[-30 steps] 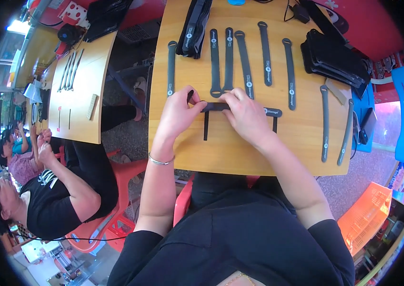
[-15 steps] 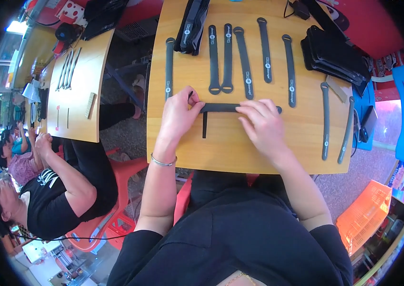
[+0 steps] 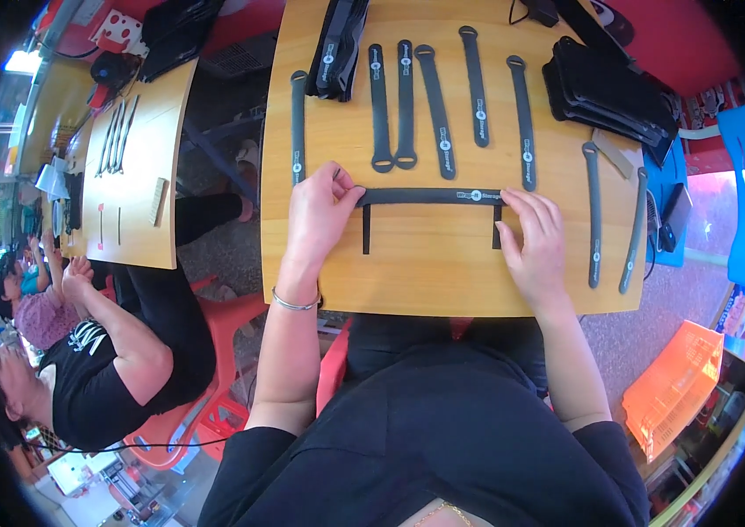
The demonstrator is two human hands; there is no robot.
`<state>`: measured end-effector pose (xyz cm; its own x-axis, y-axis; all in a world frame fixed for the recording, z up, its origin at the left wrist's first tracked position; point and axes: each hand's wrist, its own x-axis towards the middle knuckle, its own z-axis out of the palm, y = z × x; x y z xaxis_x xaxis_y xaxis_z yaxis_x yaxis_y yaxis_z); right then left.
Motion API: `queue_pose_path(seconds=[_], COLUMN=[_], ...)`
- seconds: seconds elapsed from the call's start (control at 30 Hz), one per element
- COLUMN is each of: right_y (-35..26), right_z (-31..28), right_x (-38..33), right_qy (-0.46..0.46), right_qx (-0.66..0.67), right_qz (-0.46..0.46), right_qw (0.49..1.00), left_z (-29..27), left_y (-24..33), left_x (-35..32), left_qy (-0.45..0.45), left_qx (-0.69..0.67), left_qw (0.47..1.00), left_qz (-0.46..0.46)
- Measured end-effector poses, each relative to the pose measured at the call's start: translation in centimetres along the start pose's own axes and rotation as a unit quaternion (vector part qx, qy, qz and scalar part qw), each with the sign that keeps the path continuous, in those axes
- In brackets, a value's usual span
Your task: The recorder is arranging and aligning black fabric or silicone strips on a wooden workbench.
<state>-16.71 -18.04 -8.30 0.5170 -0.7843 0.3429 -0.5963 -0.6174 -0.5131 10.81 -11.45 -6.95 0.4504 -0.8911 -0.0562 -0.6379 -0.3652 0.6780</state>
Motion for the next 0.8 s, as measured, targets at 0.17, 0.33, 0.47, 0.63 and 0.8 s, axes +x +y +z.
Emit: queue_pose_path(seconds=[0.17,0.33,0.47,0.63,0.8], right_y=[-0.1,-1.2,-3.6,-5.8,-6.5], right_z=[0.0,0.6,1.6,3.4,4.6], right_x=[0.1,0.1,0.8,1.2,0.8], right_qy=[0.005,-0.022,-0.055,-0.080,-0.130], right_qx=[0.004,-0.001,0.019,-0.001,-0.052], right_qz=[-0.007,-0.040,-0.084,-0.110,-0.104], right_qw=[1.000,0.999,0.995,0.991,0.985], left_z=[0.1,0.1,-0.4,-0.3,1.1], left_y=[-0.1,-0.3,-0.7,1.8,2.5], left_x=[0.0,0.0,-0.7,-3.1,-4.9], left_qy=[0.001,0.006,0.038,0.040,-0.055], left_qx=[-0.004,0.034,0.118,0.165,0.260], left_qw=[1.000,0.999,0.992,0.970,0.956], left_qz=[0.000,0.004,0.038,0.176,0.126])
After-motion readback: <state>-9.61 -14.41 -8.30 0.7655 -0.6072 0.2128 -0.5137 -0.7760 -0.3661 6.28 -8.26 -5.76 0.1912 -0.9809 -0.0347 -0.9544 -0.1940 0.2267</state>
